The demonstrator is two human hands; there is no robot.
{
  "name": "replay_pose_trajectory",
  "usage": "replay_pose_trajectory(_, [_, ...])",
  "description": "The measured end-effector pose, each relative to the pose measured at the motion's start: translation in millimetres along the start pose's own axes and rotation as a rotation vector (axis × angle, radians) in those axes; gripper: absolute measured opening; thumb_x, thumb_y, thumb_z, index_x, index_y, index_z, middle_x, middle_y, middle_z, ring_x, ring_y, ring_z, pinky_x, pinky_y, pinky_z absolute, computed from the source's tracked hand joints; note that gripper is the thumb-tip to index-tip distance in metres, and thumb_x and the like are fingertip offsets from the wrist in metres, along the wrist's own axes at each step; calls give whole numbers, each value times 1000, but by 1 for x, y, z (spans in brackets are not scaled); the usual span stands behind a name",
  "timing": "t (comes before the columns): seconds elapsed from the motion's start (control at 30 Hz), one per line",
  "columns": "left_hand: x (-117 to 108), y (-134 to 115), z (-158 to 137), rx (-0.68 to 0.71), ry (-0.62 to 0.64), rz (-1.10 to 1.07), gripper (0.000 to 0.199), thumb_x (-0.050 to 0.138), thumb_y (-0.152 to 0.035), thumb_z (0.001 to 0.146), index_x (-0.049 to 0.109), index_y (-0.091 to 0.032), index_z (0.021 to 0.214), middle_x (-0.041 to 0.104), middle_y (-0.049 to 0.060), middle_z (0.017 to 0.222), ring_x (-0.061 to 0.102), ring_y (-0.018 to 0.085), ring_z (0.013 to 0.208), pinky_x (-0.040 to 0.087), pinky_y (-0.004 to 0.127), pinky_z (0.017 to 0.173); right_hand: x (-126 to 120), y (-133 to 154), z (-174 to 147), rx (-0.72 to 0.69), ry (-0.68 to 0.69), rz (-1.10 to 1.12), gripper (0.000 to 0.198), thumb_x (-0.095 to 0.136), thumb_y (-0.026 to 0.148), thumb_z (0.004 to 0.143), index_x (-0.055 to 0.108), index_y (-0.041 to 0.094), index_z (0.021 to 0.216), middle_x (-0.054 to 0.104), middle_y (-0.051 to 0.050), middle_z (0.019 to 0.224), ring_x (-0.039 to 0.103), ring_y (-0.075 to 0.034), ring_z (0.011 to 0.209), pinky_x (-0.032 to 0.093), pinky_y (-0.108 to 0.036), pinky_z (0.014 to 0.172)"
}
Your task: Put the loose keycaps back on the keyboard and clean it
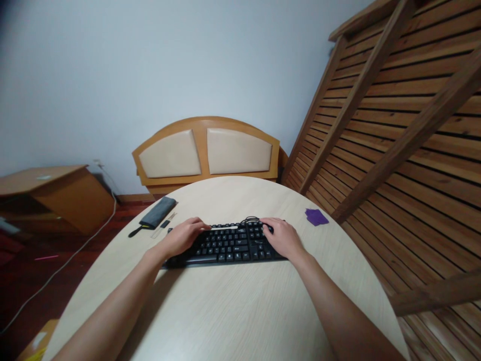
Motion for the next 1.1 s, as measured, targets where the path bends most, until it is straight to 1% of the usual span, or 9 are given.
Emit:
replay_pose_trajectory(0.13, [-10,10,-5,-29,43,26,35,43,-16,98,74,-22,113,70,9,110,66,22,102,50,32,94,3,-5,-1,-24,56,22,38,46,23,93,71,26,120,73,-3,123,67,-24,115,51,-43,103])
replay_pose_trajectory(0.23, [-10,8,-4,-30,34,57,38,43,-13,97,74,-25,115,69,8,109,66,22,101,51,32,91,5,-7,-2,-24,72,5,39,43,22,93,70,24,122,72,-4,126,66,-24,115,50,-44,103])
replay_pose_trajectory(0.43, [8,-16,4,21,-9,113,40,45,-13,97,69,-28,124,69,5,113,65,21,101,51,30,87,5,-10,-2,2,38,16,40,42,21,94,71,26,120,73,-2,123,67,-22,115,50,-41,104])
replay_pose_trajectory(0.67, [18,-43,20,71,-56,207,39,49,-12,97,68,-28,127,69,6,111,62,23,100,52,35,87,2,-11,-3,16,25,60,41,42,19,92,72,27,119,74,-2,121,68,-23,113,50,-42,103])
replay_pose_trajectory(0.73, [22,-50,28,82,-56,206,40,49,-12,98,68,-29,127,68,7,111,62,23,100,52,36,88,-2,-12,-3,39,-8,79,40,42,19,92,72,26,118,75,-3,119,69,-23,111,52,-41,101])
replay_pose_trajectory(0.83, [31,-62,39,97,-42,204,40,48,-12,99,68,-30,128,67,7,111,62,22,101,52,36,90,-10,-19,-4,110,-95,116,37,42,21,93,70,24,117,76,-4,114,71,-22,107,54,-37,97])
replay_pose_trajectory(0.9, [35,-69,45,91,-35,202,39,48,-13,99,68,-29,128,67,7,111,62,23,102,52,36,90,-11,-22,-5,135,-111,119,36,41,22,94,69,24,116,77,-4,111,71,-21,105,54,-36,95])
replay_pose_trajectory(1.0, [38,-76,50,85,-35,207,38,50,-14,99,67,-29,129,67,7,113,61,23,103,51,36,90,-8,-23,-5,128,-90,107,35,40,24,95,68,24,116,76,-4,111,71,-22,105,53,-38,96])
replay_pose_trajectory(1.1, [36,-75,48,84,-52,201,39,49,-13,99,67,-29,130,69,7,113,59,23,103,51,35,89,-7,-22,-4,110,-89,100,33,41,24,94,69,24,112,76,-4,113,70,-22,106,53,-39,96])
Point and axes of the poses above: each hand's wrist, its own z-axis towards the middle knuckle, its own x-axis out of the palm, y = z × x, the point moved 10 cm from there along z, towards the middle knuckle
